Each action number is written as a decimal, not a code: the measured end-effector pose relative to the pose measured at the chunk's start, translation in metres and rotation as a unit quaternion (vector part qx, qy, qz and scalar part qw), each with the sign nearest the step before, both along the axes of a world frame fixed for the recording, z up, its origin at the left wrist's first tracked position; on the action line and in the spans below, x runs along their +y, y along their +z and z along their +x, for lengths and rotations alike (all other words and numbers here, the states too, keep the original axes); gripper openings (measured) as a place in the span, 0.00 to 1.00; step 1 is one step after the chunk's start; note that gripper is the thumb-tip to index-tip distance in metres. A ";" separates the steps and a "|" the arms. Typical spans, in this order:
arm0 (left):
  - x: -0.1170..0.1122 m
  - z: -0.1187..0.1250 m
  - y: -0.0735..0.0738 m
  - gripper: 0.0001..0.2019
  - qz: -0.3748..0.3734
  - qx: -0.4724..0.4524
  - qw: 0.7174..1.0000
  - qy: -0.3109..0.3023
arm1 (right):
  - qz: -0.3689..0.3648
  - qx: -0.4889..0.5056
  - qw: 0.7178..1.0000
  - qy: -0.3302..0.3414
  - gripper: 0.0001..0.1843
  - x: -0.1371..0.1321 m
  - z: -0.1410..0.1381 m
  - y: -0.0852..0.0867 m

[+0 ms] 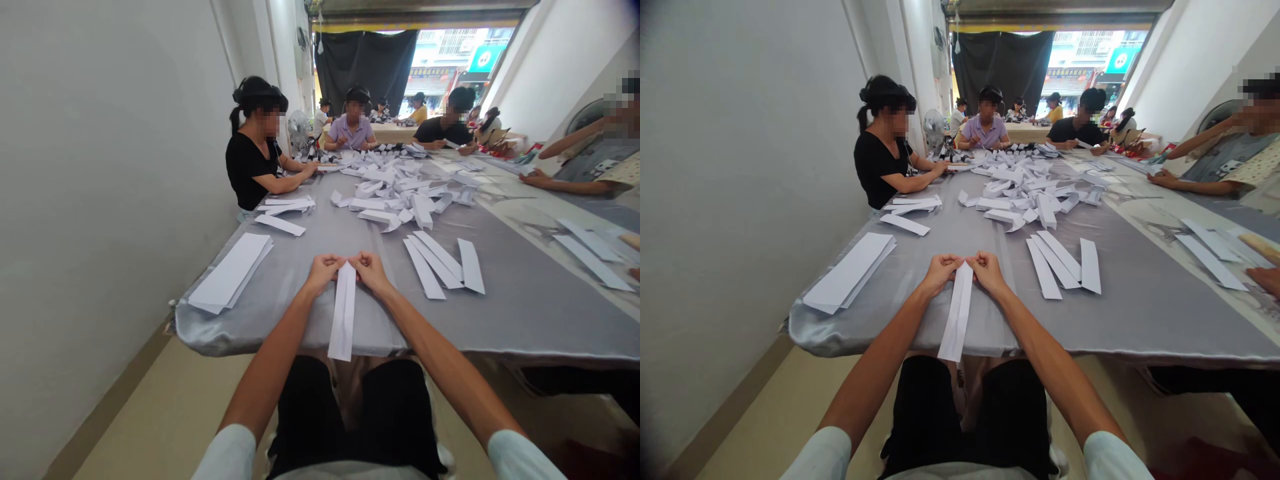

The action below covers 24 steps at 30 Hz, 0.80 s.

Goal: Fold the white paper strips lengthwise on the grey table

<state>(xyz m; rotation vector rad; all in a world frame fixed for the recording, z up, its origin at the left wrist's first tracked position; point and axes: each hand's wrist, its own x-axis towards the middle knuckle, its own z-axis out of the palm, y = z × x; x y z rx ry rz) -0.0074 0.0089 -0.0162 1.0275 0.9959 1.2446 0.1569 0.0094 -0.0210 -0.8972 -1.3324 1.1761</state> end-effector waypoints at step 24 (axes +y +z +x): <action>0.002 0.001 0.000 0.17 0.038 0.016 0.998 0.040 | -0.011 -0.014 1.000 0.015 0.26 -0.002 -0.006 0.001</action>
